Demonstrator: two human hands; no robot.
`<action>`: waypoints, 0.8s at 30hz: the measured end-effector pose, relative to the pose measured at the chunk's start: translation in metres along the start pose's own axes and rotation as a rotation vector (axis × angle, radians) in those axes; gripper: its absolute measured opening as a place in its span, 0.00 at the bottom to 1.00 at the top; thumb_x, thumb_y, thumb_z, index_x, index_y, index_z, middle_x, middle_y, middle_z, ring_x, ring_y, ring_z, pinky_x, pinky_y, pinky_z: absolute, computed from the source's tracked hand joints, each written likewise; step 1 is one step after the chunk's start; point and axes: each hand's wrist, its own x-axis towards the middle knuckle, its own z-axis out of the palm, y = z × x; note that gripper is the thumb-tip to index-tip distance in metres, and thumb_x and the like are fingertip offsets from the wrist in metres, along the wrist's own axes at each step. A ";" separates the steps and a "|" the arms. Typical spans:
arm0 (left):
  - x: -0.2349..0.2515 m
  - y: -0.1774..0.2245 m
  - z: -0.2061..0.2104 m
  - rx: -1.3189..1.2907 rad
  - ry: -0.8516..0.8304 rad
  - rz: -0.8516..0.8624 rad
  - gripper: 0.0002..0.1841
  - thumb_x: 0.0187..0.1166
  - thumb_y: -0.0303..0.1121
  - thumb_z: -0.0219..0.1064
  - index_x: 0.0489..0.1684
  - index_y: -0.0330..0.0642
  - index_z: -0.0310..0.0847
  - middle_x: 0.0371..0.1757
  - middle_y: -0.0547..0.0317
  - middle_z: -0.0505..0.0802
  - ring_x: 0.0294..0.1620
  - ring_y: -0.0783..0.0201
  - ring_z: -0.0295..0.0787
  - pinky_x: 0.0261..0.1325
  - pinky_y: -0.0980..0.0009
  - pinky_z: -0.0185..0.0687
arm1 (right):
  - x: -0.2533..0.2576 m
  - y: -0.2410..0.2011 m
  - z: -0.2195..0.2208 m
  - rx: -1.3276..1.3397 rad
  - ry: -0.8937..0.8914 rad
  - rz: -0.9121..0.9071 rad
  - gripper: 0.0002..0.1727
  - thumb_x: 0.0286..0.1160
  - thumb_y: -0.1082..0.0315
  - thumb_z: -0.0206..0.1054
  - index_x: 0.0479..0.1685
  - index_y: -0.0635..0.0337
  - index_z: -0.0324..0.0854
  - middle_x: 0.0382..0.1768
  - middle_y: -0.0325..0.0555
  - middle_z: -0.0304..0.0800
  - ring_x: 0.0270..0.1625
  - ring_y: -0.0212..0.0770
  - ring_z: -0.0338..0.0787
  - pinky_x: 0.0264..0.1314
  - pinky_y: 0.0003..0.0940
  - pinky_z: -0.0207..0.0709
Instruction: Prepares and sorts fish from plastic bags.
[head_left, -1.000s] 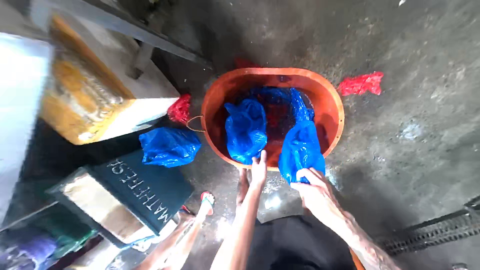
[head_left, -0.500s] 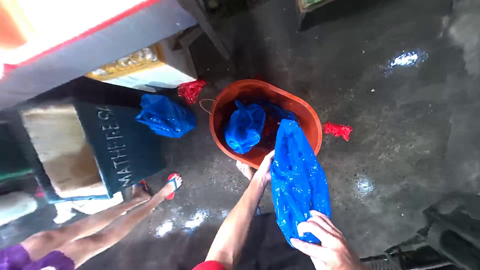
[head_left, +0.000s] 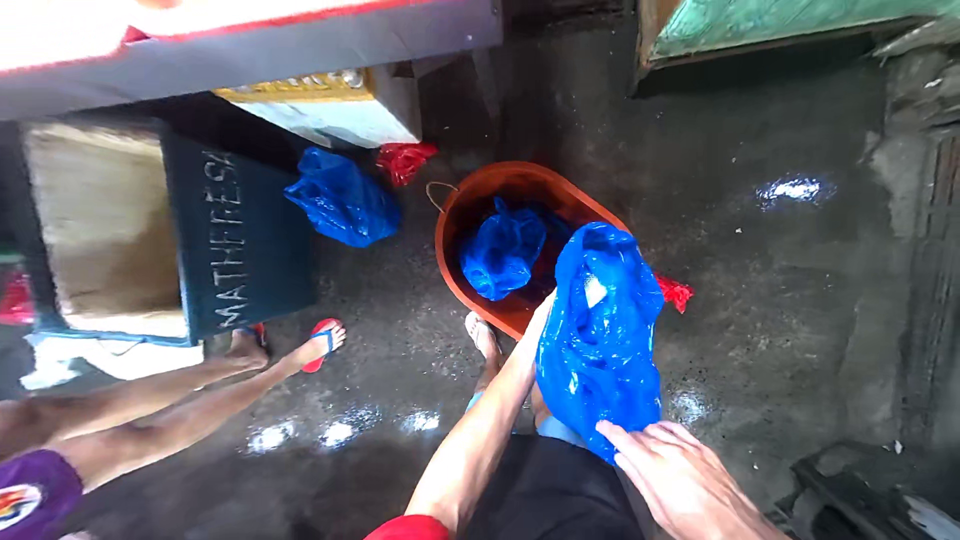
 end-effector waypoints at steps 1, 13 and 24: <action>-0.004 0.018 0.006 -0.081 -0.075 -0.199 0.14 0.94 0.28 0.45 0.57 0.35 0.78 0.39 0.61 0.88 0.38 0.79 0.85 0.44 0.84 0.81 | 0.002 -0.001 -0.014 -0.016 -0.030 0.030 0.19 0.86 0.61 0.60 0.69 0.47 0.88 0.51 0.44 0.98 0.53 0.53 0.95 0.57 0.55 0.86; 0.065 -0.007 -0.006 -0.361 -0.492 -0.476 0.10 0.84 0.36 0.57 0.44 0.44 0.84 0.36 0.54 0.95 0.36 0.64 0.94 0.39 0.68 0.92 | 0.186 0.105 0.021 1.138 0.546 0.389 0.12 0.85 0.64 0.67 0.56 0.64 0.83 0.36 0.45 0.89 0.29 0.33 0.85 0.32 0.28 0.83; 0.036 0.021 -0.012 0.240 -0.379 -0.093 0.11 0.84 0.35 0.65 0.33 0.39 0.86 0.30 0.58 0.94 0.32 0.67 0.92 0.41 0.66 0.89 | 0.169 0.125 0.058 1.191 0.920 0.198 0.14 0.81 0.72 0.64 0.62 0.67 0.78 0.45 0.45 0.92 0.40 0.35 0.93 0.48 0.34 0.90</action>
